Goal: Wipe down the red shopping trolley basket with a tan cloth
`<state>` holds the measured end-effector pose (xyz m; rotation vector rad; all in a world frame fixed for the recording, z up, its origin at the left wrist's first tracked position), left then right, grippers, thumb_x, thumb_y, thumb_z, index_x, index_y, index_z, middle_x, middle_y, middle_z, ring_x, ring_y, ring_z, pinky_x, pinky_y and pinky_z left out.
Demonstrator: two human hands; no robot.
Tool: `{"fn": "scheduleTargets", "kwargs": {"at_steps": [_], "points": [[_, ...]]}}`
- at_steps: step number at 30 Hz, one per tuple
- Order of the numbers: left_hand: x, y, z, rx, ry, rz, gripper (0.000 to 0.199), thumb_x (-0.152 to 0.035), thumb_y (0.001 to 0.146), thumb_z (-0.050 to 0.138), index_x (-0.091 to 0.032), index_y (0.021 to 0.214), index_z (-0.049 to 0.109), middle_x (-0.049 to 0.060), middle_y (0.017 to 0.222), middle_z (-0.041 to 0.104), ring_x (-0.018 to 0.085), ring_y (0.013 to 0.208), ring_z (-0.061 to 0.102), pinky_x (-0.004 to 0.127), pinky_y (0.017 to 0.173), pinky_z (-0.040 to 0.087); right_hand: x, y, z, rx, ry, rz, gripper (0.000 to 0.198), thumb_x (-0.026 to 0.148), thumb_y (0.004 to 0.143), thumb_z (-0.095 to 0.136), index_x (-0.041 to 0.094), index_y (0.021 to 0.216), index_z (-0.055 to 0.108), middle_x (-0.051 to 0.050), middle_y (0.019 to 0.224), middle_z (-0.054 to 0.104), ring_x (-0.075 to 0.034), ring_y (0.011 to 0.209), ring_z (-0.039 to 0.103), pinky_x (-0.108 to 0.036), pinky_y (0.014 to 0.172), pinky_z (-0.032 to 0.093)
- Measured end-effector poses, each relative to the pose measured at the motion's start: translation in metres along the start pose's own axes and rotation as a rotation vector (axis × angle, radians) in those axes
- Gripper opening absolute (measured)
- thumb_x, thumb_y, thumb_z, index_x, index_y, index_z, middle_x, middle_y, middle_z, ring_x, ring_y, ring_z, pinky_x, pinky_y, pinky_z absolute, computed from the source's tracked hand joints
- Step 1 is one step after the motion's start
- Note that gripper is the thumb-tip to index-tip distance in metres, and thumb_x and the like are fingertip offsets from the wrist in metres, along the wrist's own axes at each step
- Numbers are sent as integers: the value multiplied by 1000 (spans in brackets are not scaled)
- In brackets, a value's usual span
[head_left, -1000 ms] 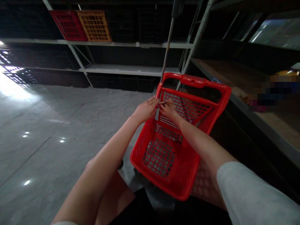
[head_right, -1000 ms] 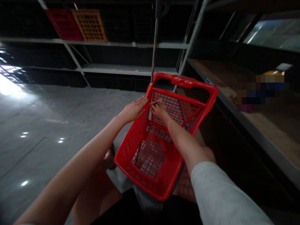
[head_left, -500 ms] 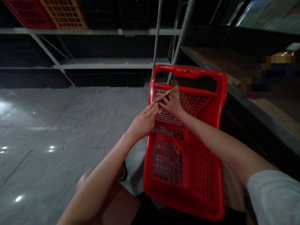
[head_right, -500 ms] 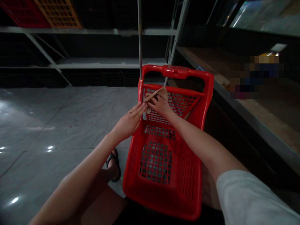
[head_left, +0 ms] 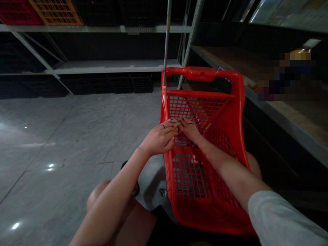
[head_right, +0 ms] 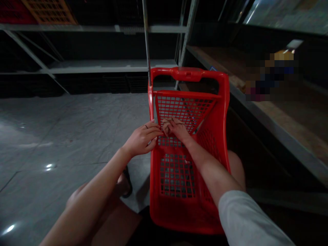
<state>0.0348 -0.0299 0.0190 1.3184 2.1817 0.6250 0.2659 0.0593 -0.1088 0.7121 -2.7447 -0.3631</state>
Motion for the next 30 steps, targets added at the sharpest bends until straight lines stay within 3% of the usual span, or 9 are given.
{"fn": "scheduleTargets", "kwargs": {"at_steps": [5,7,9,14,18,21,25,28,30], "points": [[1,-2,-1,-5,-25,-20,31,-15,99,52,-14,117,78,10,115,81,27,122,71,50,114,63,-25,48,-46,-629,42,272,35,9,96,48,21,117,72,-14,130,66,-29,121,60,-48,107,53],[1,-3,-1,-13,-35,-20,31,-14,98,52,-14,117,77,10,115,81,27,122,71,52,115,62,-28,56,-57,-780,53,366,36,11,96,46,20,119,73,-16,137,61,-30,128,56,-52,112,49],[1,-3,-1,-24,-34,-24,32,-13,98,52,-14,118,77,10,115,81,28,121,71,54,116,61,-23,51,-55,-801,69,433,32,15,97,49,21,115,75,-16,142,60,-31,130,53,-54,115,46],[1,-2,-2,-29,-28,-32,32,-11,97,50,-13,115,77,10,114,82,28,120,72,53,116,62,11,8,3,-506,86,622,25,20,95,59,19,117,72,-21,155,51,-38,140,46,-63,119,42],[2,-2,-3,-6,-28,-49,34,-10,97,50,-14,117,77,10,117,81,29,126,70,54,116,61,29,9,33,-558,268,728,51,28,86,74,12,132,58,-28,156,39,-40,148,43,-63,124,41],[2,-4,-2,3,-28,-69,34,-10,98,50,-15,118,77,9,119,81,29,128,70,54,115,61,19,36,14,-802,387,739,35,31,91,68,18,122,57,-21,144,43,-33,141,50,-55,124,44],[2,-5,-2,-2,-21,-77,33,-12,98,51,-15,119,76,10,119,81,29,126,70,53,113,63,-21,71,-48,-1090,293,607,20,23,95,56,22,115,59,-16,135,46,-30,132,56,-53,120,48],[1,-5,-2,-13,-15,-68,32,-13,99,51,-16,119,76,9,119,81,28,125,71,53,114,63,-47,73,-80,-1076,202,490,21,19,93,56,22,112,64,-14,132,52,-30,130,56,-55,119,47],[1,-5,-1,-22,-15,-64,33,-12,99,51,-17,119,77,9,118,81,28,125,71,52,114,62,-52,58,-79,-953,178,456,17,17,93,56,22,104,67,-13,125,58,-30,126,56,-55,117,47]]}}
Point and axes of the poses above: each hand's wrist, its own y-axis towards the middle knuckle, its own z-axis out of the palm, x = y × z, the point moved 2 cm from there along y, towards the middle knuckle
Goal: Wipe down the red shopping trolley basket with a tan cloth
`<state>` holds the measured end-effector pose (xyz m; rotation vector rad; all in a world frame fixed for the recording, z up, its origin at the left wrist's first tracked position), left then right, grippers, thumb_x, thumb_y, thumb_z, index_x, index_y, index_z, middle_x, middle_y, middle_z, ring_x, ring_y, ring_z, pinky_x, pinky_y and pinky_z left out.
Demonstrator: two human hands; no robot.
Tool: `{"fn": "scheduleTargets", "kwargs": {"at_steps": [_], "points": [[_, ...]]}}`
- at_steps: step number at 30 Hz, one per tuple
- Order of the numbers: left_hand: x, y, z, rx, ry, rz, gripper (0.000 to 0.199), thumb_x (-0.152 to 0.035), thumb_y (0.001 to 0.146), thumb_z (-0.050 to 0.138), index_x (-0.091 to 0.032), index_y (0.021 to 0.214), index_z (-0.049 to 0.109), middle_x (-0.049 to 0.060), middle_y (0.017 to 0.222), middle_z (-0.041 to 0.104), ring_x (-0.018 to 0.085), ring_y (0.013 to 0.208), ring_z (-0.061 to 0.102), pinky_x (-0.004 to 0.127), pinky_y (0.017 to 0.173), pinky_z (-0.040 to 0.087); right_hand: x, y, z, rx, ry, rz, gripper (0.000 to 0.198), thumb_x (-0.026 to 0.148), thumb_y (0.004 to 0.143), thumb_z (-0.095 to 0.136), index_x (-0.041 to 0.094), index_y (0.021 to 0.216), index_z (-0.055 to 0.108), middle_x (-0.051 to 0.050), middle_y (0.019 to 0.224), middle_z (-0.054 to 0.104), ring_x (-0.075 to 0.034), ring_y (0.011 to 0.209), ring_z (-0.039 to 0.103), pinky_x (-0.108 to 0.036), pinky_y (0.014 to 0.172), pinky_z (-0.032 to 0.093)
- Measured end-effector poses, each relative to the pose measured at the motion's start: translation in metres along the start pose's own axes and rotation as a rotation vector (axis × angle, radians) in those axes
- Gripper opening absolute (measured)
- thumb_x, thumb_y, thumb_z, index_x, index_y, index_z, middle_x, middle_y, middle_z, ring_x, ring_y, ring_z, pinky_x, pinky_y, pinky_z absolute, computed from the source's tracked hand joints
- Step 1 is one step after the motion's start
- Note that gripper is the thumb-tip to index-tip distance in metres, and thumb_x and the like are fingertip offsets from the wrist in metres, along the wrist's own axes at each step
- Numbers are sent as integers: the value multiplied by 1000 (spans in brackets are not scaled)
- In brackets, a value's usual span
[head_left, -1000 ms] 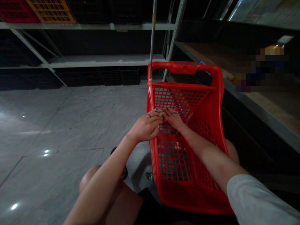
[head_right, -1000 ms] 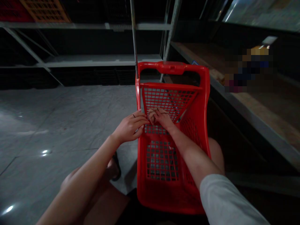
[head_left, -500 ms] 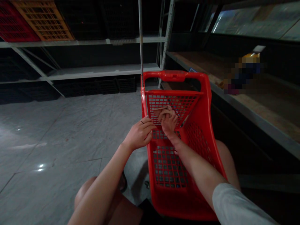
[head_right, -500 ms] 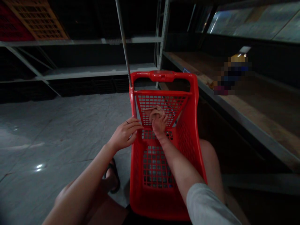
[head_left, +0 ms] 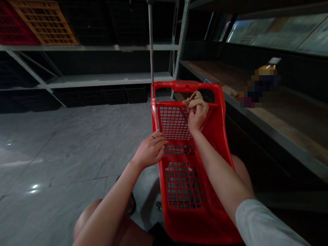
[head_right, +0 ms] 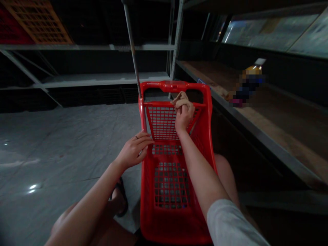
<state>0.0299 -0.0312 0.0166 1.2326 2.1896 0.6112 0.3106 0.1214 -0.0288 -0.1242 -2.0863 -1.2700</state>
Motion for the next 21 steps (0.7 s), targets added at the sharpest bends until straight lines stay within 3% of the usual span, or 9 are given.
{"fn": "scheduleTargets", "kwargs": {"at_steps": [4,6,8,12,14,17,21], "points": [[2,0,1,-28,8,15,34,-11,97,52,-16,119,78,8,116,82,27,122,72,51,113,63,-20,-69,-16,362,-71,41,20,9,86,52,22,88,67,-11,111,67,-28,115,59,-49,111,50],[3,2,-1,-14,13,23,33,-12,96,53,-16,116,79,8,113,83,27,119,72,50,112,63,-26,-101,-22,426,-91,77,23,7,83,50,22,85,67,-11,102,68,-28,106,61,-47,105,52],[5,7,-4,34,22,26,31,-14,95,54,-17,110,81,8,108,83,26,113,73,50,112,63,-26,-115,-25,419,-108,108,24,8,84,49,21,88,70,-12,99,69,-29,105,61,-51,108,51],[5,32,-9,148,50,-5,27,-16,93,56,-20,98,82,7,96,82,26,98,75,51,107,63,-15,-77,-24,251,-236,223,18,17,89,58,18,100,71,-19,114,67,-37,123,55,-62,117,41],[4,49,-8,163,55,-34,27,-15,94,55,-19,100,82,7,99,83,26,98,76,47,99,65,-7,-44,-26,130,-288,263,16,23,88,66,18,103,70,-22,126,64,-42,134,48,-68,118,38],[2,70,6,166,50,-36,29,-15,97,54,-19,107,81,8,109,84,25,105,76,43,96,65,-3,-10,-29,36,-249,215,21,27,86,72,18,105,68,-25,147,53,-44,148,37,-70,123,33],[6,77,33,265,128,-65,24,-17,100,55,-18,96,79,9,98,82,24,94,76,38,89,63,-19,-25,-31,90,-170,182,14,22,89,66,19,102,66,-22,145,54,-36,146,45,-57,125,39]]}}
Point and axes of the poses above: each hand's wrist, its own y-axis towards the middle knuckle, its own z-axis out of the palm, x = y × z, the point moved 2 cm from there along y, towards the middle knuckle
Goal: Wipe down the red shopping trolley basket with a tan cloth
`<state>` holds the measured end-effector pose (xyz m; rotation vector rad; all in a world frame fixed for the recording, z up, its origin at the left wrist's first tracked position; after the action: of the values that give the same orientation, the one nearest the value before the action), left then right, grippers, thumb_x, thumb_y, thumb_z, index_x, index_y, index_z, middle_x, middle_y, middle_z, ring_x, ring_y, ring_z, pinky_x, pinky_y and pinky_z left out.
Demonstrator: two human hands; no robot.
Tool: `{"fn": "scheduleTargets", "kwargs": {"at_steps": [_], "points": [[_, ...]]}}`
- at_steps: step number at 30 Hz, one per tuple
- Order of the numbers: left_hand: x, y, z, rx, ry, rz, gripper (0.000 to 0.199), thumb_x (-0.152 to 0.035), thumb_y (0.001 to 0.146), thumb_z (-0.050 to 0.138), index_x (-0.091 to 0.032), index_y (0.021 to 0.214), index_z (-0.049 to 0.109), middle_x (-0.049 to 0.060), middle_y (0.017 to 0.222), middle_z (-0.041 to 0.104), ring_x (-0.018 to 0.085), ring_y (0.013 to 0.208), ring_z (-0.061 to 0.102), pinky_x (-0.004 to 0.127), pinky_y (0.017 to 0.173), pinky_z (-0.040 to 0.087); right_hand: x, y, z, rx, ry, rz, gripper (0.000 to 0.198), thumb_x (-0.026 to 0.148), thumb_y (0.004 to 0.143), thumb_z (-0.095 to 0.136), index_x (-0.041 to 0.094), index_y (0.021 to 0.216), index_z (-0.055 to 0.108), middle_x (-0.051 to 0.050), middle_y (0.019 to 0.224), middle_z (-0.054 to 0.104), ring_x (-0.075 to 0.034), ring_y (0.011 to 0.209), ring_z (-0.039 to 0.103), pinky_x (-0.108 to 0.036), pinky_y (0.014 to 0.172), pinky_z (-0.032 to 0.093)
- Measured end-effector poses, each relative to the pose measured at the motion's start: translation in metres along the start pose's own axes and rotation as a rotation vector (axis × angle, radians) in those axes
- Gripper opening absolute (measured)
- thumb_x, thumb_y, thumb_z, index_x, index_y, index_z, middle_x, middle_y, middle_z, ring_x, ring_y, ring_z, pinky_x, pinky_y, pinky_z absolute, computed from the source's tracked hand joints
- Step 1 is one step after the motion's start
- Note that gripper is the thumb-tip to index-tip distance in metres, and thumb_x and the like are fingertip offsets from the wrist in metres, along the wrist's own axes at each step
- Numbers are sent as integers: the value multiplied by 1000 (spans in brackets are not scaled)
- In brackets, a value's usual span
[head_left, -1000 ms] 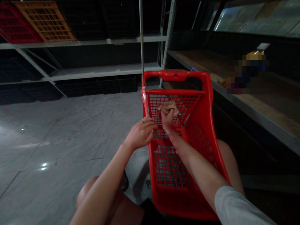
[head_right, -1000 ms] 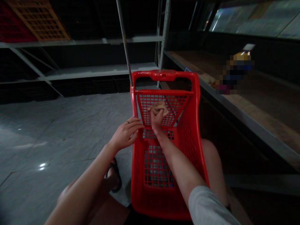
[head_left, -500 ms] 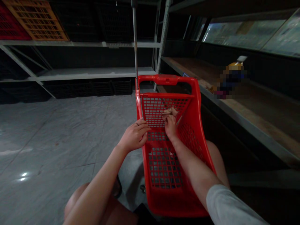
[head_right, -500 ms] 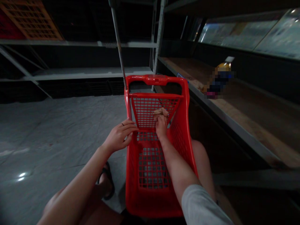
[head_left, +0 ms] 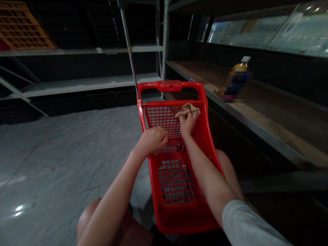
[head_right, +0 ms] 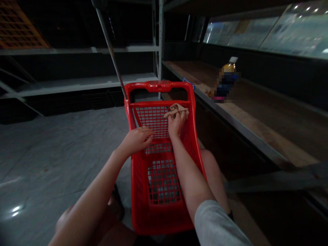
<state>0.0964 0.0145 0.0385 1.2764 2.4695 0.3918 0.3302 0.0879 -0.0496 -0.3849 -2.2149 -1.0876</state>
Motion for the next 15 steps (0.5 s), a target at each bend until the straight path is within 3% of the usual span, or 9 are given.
{"fn": "scheduleTargets", "kwargs": {"at_steps": [3,6,11,15], "points": [[2,0,10,54,55,-26,25,-21,103,57,-18,86,75,8,87,78,24,83,73,35,80,61,-22,-32,8,87,38,90,16,19,86,60,21,102,61,-15,128,61,-28,128,58,-49,117,49],[2,-2,7,15,62,-40,28,-29,107,59,-18,86,75,8,85,76,24,83,72,33,77,58,-31,-48,12,80,62,164,27,17,84,56,22,110,57,-13,124,61,-26,120,61,-46,111,52],[-2,-3,0,-13,63,-36,30,-31,110,58,-19,87,73,5,84,75,21,79,69,30,70,51,-15,-1,6,-89,125,137,35,19,93,50,22,128,47,-15,129,60,-28,123,61,-47,110,51],[-2,-6,-1,-62,-24,-42,33,-31,111,56,-19,84,70,4,81,73,19,78,66,30,70,49,-16,27,5,-120,62,23,25,21,95,53,23,119,54,-14,125,62,-31,125,57,-53,114,47]]}}
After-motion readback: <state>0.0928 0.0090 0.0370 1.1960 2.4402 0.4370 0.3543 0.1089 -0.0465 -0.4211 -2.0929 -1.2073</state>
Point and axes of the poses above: each hand's wrist, its own y-axis towards the middle knuckle, its own z-axis out of the palm, x = y × z, the point moved 2 cm from there along y, towards the middle knuckle
